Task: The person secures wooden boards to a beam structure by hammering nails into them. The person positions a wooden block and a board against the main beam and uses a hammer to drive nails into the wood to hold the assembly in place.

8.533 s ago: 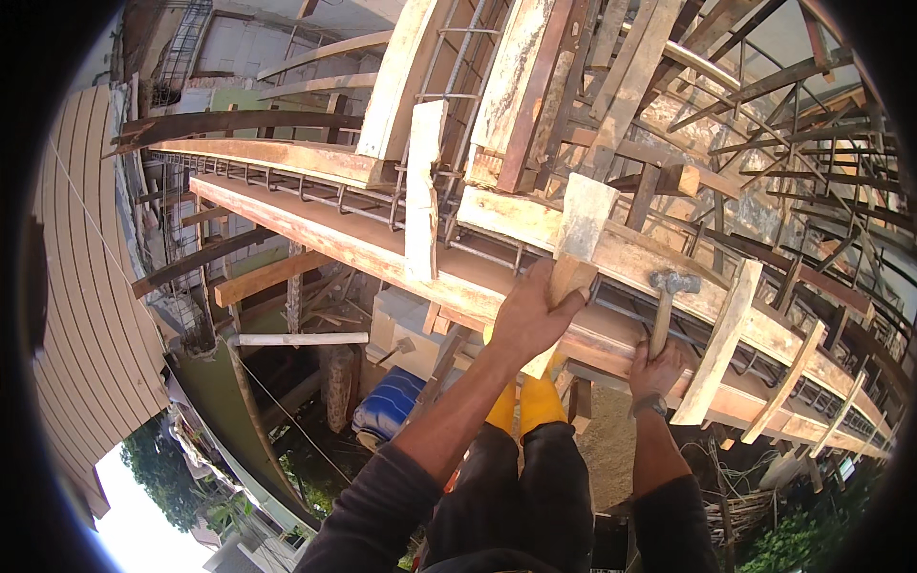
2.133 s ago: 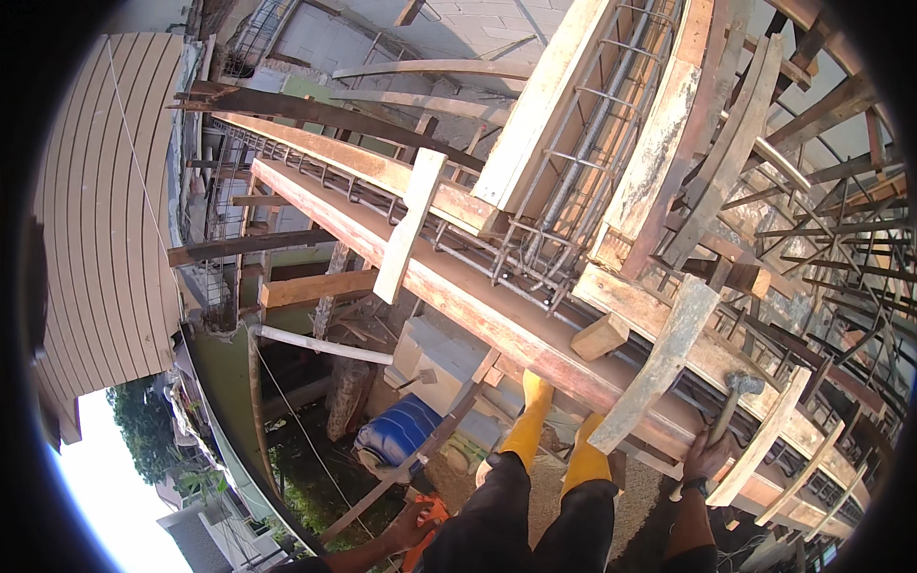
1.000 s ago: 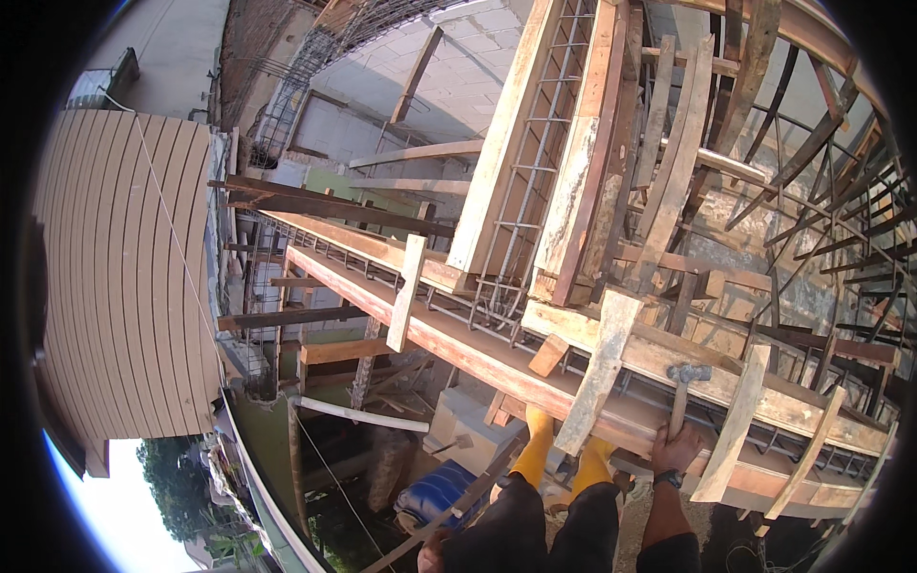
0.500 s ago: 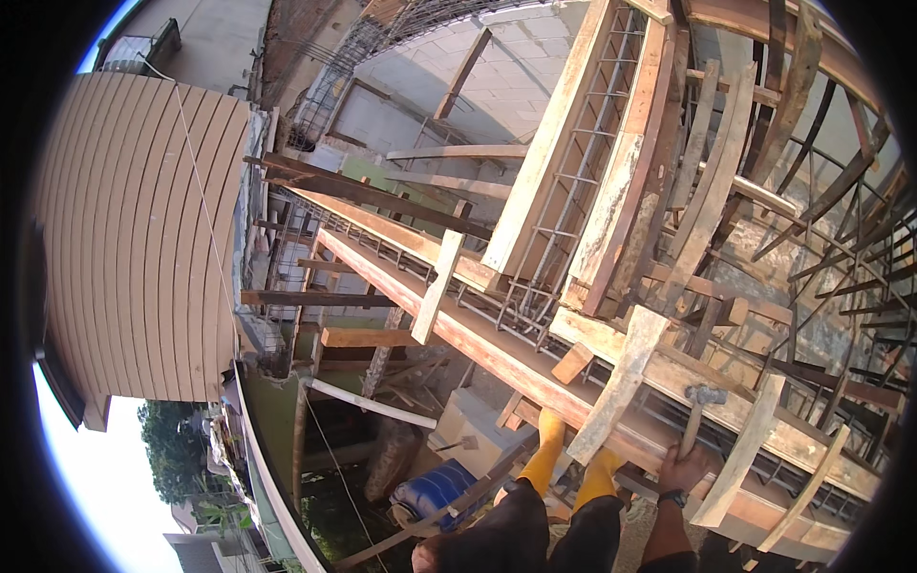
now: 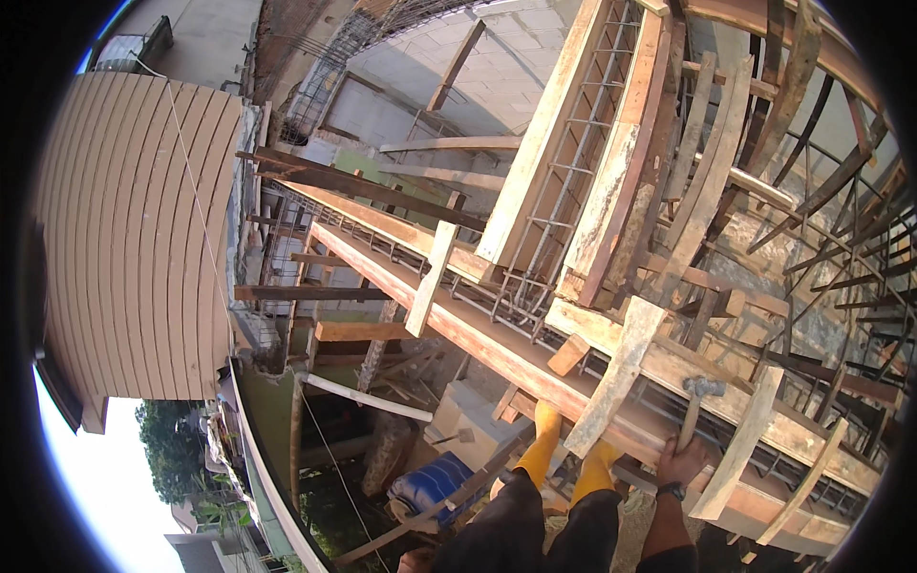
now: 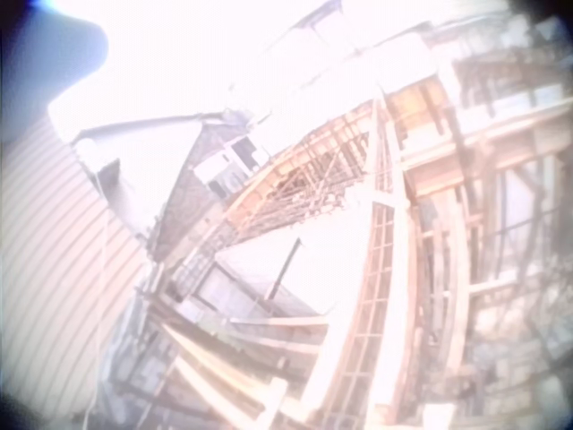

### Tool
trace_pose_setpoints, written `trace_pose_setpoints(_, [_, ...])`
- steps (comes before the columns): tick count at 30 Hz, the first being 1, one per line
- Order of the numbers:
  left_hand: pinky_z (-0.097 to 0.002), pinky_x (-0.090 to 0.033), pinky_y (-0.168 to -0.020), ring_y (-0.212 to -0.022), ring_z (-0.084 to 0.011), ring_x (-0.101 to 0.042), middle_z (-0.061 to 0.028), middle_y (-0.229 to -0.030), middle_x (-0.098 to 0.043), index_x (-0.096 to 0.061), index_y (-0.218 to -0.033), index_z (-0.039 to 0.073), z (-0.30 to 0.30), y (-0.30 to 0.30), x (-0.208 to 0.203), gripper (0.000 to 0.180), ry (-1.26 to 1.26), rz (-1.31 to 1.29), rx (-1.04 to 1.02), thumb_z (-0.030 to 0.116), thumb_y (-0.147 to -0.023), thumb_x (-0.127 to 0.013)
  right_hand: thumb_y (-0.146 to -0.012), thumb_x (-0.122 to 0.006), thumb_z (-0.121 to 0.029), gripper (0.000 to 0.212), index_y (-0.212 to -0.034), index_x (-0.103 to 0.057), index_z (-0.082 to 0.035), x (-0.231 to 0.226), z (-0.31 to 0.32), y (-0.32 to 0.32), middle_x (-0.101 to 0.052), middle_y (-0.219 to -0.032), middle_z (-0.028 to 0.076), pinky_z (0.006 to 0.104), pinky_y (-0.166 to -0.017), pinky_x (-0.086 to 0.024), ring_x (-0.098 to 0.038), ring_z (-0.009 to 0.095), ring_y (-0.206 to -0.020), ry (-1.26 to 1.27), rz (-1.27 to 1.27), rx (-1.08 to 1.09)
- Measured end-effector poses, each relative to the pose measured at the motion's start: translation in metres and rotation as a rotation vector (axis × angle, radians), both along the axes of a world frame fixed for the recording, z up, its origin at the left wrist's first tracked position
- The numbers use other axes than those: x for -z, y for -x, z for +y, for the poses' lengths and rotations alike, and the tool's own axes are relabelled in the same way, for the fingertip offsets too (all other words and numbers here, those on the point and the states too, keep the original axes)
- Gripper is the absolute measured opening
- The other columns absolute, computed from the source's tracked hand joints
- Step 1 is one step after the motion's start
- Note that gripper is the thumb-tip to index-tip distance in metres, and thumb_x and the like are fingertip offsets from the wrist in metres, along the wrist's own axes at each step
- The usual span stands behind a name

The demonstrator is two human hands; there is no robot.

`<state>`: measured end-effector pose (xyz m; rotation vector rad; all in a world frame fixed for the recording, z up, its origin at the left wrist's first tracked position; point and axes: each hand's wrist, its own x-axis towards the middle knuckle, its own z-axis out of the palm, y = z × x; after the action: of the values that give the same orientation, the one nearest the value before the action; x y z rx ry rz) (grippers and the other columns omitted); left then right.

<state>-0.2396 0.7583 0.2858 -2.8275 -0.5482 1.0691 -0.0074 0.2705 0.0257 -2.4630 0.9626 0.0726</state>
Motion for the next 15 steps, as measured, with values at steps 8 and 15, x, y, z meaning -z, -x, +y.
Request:
trace_pose_setpoints(8, [-0.0394,-0.055,-0.077,-0.081,-0.0263,-0.070,-0.0098,-0.079,-0.067,-0.069,-0.096,0.007,-0.040,-0.151,-0.074,0.032,0.201,0.469,-0.543,0.037,-0.098,-0.058,-0.088,-0.065,-0.031,0.039,-0.109,-0.058,0.001,0.005,-0.004,-0.004,-0.059,-0.093,0.025,0.0556,-0.091,-0.039,-0.054,0.047,-0.093,-0.004,-0.004,-0.011])
trace_pose_setpoints(15, [-0.0450,-0.056,-0.073,-0.084,-0.0316,-0.072,-0.0149,-0.083,-0.070,-0.064,-0.092,0.004,0.062,-0.114,-0.058,0.022,0.434,0.761,-0.258,0.026,-0.094,-0.060,-0.092,-0.062,-0.036,0.052,-0.125,-0.054,0.004,0.013,-0.002,0.003,-0.062,-0.105,0.027,0.0537,-0.091,-0.042,-0.057,0.047,-0.102,0.033,0.100,-0.065])
